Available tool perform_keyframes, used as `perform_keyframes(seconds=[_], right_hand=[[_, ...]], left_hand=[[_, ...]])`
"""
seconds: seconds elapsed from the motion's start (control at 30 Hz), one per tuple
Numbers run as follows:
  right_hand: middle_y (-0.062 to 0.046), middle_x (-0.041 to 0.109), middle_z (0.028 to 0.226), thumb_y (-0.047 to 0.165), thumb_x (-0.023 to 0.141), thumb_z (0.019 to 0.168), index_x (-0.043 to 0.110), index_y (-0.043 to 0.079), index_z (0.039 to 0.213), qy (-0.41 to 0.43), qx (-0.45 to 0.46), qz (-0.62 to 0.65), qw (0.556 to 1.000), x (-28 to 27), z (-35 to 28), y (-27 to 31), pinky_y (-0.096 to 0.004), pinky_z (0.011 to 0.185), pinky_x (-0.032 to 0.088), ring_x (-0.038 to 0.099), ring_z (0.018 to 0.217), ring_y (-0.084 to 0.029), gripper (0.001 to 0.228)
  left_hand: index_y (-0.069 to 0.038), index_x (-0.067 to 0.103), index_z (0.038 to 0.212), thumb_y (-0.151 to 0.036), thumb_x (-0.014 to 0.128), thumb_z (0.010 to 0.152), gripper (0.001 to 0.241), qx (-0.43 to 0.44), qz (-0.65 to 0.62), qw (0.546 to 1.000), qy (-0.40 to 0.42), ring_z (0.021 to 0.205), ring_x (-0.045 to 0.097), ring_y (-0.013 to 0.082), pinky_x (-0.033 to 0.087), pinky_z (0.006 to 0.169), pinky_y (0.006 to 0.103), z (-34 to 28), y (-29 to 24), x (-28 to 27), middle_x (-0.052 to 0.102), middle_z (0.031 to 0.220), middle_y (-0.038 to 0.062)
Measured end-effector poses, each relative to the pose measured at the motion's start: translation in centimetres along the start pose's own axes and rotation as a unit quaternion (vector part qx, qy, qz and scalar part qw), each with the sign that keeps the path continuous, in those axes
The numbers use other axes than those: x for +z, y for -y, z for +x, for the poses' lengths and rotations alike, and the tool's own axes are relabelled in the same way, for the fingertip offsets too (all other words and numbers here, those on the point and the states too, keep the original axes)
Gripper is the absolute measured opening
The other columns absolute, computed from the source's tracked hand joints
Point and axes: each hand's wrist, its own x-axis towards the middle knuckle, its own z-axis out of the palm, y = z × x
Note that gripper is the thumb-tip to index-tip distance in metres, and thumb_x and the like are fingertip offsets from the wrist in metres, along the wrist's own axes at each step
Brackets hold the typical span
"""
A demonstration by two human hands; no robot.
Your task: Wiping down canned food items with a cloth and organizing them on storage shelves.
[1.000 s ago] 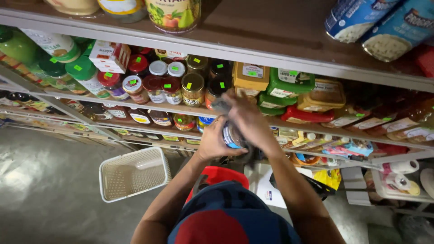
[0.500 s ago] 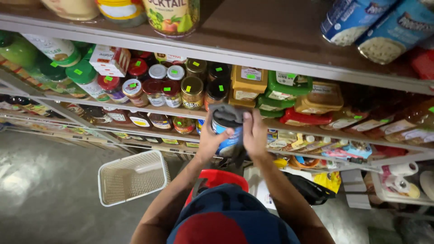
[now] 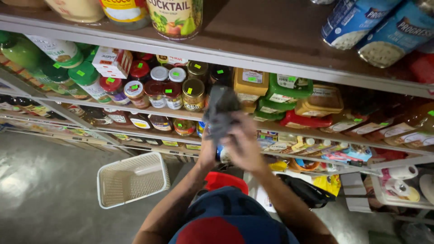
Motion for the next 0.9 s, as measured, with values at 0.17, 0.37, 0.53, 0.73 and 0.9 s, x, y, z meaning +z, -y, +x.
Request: perform_keyframes(seconds=[0.17,0.37,0.53,0.73,0.9], right_hand=[[-0.004,0.07,0.118,0.047,0.062,0.099,0.067,0.022,0.118,0.027,0.009,-0.207,0.978,2.9,0.2,-5.3,-0.044,0.089,0.045,0.065,0.113,-0.032,0.032],[-0.016,0.067,0.119,0.023,0.072,0.096,0.073,0.01,0.113,0.052,0.186,-0.023,0.981,0.6,2.1,-8.4,-0.049,0.096,0.05,0.063,0.114,-0.04,0.021],[-0.011,0.066,0.108,0.037,0.063,0.103,0.07,0.011,0.114,0.04,0.134,-0.073,0.987,1.5,-0.3,-4.5,-0.042,0.079,0.058,0.071,0.088,-0.032,0.029],[-0.009,0.067,0.101,0.025,0.071,0.099,0.073,0.017,0.117,0.058,0.114,-0.031,0.991,0.8,-0.7,-8.4,-0.045,0.088,0.054,0.064,0.103,-0.036,0.02],[0.0,0.067,0.083,0.031,0.076,0.092,0.074,0.02,0.092,0.114,0.027,-0.144,0.983,-0.7,1.2,-3.9,-0.04,0.072,0.056,0.067,0.086,-0.029,0.012]], left_hand=[[-0.003,0.049,0.135,-0.032,0.076,0.09,0.06,0.148,0.079,0.984,0.065,0.111,0.059,0.0301,0.051,0.099,0.0484,-1.5,-4.3,1.6,0.063,0.121,0.027],[-0.014,0.059,0.124,-0.072,0.088,0.05,0.099,0.268,0.41,0.866,0.102,0.098,0.072,0.0406,0.057,0.086,0.0492,-1.4,-7.7,0.3,0.071,0.107,0.021],[-0.009,0.06,0.114,-0.086,0.078,0.054,0.099,0.423,0.556,0.715,0.037,0.083,0.072,0.0318,0.059,0.071,0.0396,0.8,-6.9,-1.4,0.068,0.093,0.014],[-0.011,0.062,0.128,-0.067,0.093,0.047,0.103,0.392,0.401,0.821,0.105,0.093,0.072,0.0379,0.059,0.083,0.0456,0.9,-7.3,-1.5,0.073,0.1,0.017],[-0.015,0.055,0.136,-0.077,0.085,0.049,0.111,0.398,0.49,0.774,0.05,0.087,0.072,0.0359,0.059,0.075,0.0468,1.6,-7.4,-1.4,0.069,0.096,0.015]])
